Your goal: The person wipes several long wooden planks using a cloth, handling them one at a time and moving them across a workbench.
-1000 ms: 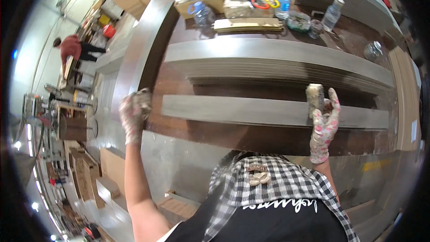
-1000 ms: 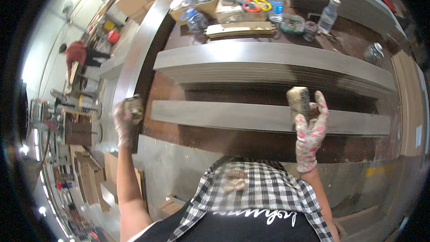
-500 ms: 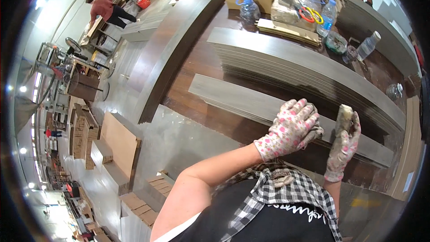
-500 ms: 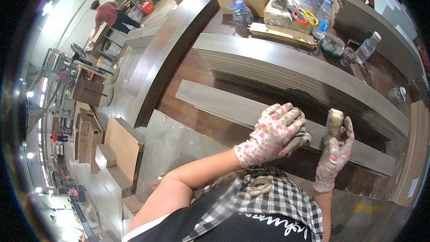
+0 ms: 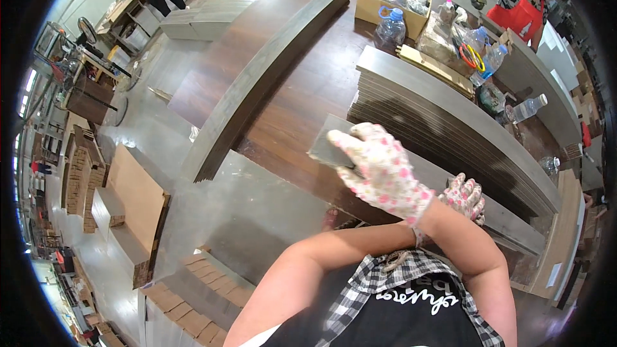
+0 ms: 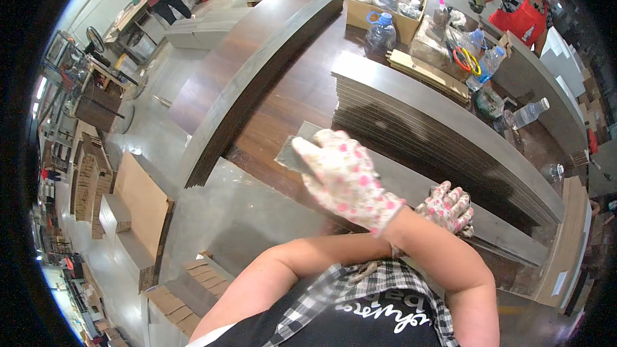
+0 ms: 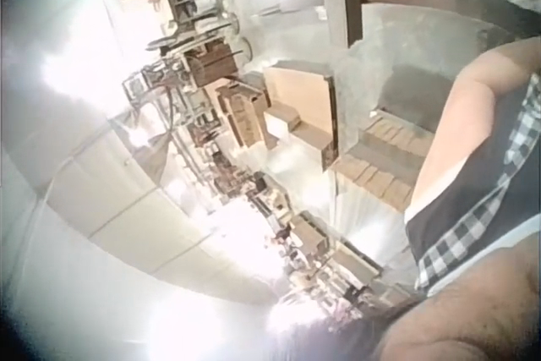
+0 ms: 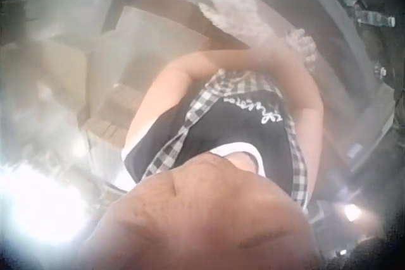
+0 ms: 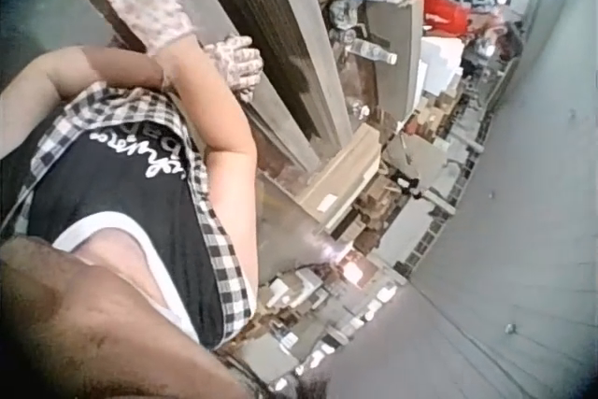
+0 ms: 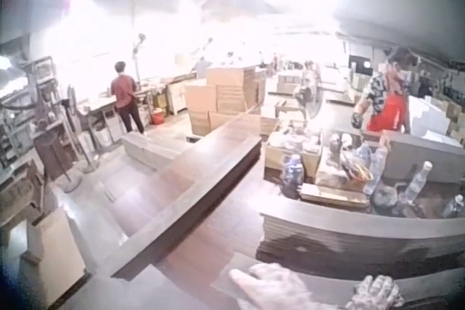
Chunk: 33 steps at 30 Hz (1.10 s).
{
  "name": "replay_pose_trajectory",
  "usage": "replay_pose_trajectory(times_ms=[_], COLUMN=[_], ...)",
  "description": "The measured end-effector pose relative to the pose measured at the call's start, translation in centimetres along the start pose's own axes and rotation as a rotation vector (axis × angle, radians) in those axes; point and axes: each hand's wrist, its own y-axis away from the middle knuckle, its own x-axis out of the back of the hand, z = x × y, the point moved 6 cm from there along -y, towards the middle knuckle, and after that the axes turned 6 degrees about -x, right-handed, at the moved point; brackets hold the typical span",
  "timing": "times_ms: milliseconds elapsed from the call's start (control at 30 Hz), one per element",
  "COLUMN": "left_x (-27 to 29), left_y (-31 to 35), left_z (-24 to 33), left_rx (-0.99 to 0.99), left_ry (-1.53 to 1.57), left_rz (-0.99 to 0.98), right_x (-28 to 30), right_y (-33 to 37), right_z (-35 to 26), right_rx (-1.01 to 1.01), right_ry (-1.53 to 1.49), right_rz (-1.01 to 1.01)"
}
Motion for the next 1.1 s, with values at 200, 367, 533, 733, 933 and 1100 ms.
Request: replay_pose_trajectory(times_ms=[200,367,533,733,933,1100], left_x=[1.0,4.9,8.4,8.4,12.3,12.9], left_y=[0.8,1.9,1.3,1.4,6.3,7.3], left_z=[0.2,-2.0,-2.4,-1.0,-8.3,-11.6], left_rx=[-0.045,0.058,0.273,0.159,0.382,0.45], left_ry=[0.137,0.288,1.586,1.334,0.859,0.509], left_rz=[-0.009,0.199,0.568,0.388,0.527,0.635], right_x=[-2.3,9.8,12.8,10.0,12.0,5.9], right_y=[-1.0,9.2,16.1,17.2,17.4,14.3], right_z=[-2.2,6.6,7.7,9.1,9.2,8.9], right_rx=[-0.046,-0.472,-0.645,-0.621,-0.764,-0.705], right_ry=[-0.063,-0.514,-0.346,-0.676,-0.018,0.372], right_rz=[-0.143,0.525,1.057,1.17,0.999,0.667])
